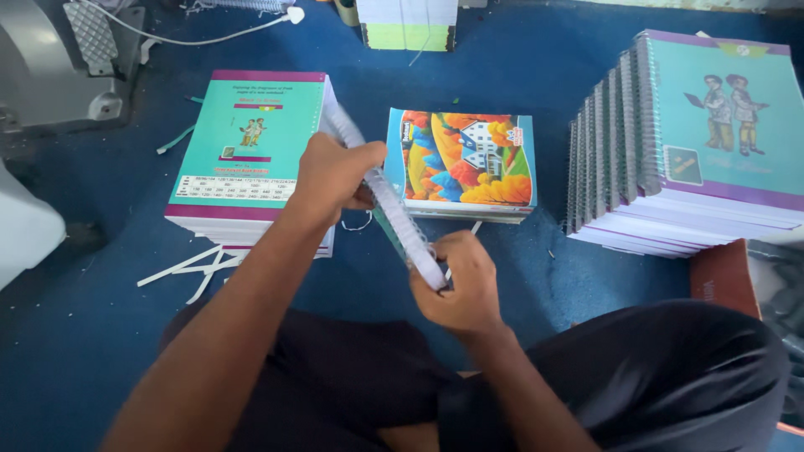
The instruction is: The person sits on the floor and binds spiral notebooks by hand. They insert a plastic coil into the punched holes of a notebook cover and pages, then place the finished notebook onto a stack.
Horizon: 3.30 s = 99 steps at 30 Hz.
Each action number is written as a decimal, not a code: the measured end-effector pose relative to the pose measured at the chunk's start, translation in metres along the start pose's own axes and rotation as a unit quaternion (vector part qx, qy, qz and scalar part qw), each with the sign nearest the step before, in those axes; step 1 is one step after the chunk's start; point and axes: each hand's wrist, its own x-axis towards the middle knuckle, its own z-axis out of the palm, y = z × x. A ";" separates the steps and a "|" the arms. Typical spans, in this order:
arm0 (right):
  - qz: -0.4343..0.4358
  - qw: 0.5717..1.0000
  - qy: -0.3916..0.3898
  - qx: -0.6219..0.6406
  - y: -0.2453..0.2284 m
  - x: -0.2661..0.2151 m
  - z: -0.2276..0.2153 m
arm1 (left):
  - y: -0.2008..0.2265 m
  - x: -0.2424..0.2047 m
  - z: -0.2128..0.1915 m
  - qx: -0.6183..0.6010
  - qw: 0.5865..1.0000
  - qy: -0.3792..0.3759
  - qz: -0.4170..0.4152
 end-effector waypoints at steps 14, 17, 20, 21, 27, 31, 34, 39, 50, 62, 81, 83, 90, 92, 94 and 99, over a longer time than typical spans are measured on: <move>0.016 0.987 -0.126 0.102 -0.006 -0.006 -0.001 | 0.070 -0.018 -0.002 0.425 0.852 0.072 0.296; 0.047 0.991 -0.081 0.099 0.007 -0.005 -0.003 | 0.082 -0.021 -0.003 0.464 0.815 0.032 0.345; 0.041 0.998 -0.028 0.026 0.026 0.002 -0.007 | 0.091 -0.026 -0.001 0.486 0.769 -0.030 0.413; 0.034 0.999 -0.012 -0.009 0.031 0.005 -0.010 | 0.094 -0.028 0.001 0.506 0.761 -0.046 0.403; 0.072 0.992 0.078 -0.071 0.049 0.021 -0.035 | 0.093 -0.032 0.028 0.587 0.708 -0.154 0.362; 0.128 0.990 0.045 0.036 0.059 0.028 -0.047 | 0.069 -0.031 0.046 0.554 0.690 -0.203 0.419; 0.211 0.971 0.011 0.113 0.065 0.023 -0.052 | 0.048 -0.026 0.059 0.552 0.680 -0.221 0.430; 0.238 0.961 0.007 0.141 0.081 0.015 -0.047 | 0.018 -0.006 0.077 0.527 0.682 -0.193 0.469; 0.289 0.955 0.008 0.066 0.113 0.003 -0.038 | -0.037 0.019 0.097 0.460 0.717 -0.126 0.508; 0.272 0.939 0.069 0.199 0.124 -0.005 -0.042 | -0.052 0.011 0.100 0.380 0.766 -0.123 0.504; 0.287 0.850 0.172 0.406 0.137 -0.009 -0.056 | -0.043 -0.005 0.153 0.242 0.819 -0.159 0.496; 0.293 0.846 0.176 0.409 0.137 -0.008 -0.057 | -0.041 -0.003 0.155 0.260 0.813 -0.165 0.495; 0.302 0.822 0.179 0.448 0.139 -0.008 -0.059 | -0.039 -0.003 0.155 0.276 0.812 -0.170 0.486; 0.309 0.817 0.182 0.453 0.141 -0.007 -0.058 | -0.038 -0.003 0.156 0.280 0.815 -0.172 0.477; 0.308 0.817 0.176 0.455 0.142 -0.005 -0.058 | -0.038 -0.002 0.156 0.270 0.819 -0.172 0.477; 0.319 0.819 0.169 0.445 0.144 -0.002 -0.060 | -0.037 0.003 0.156 0.260 0.824 -0.170 0.474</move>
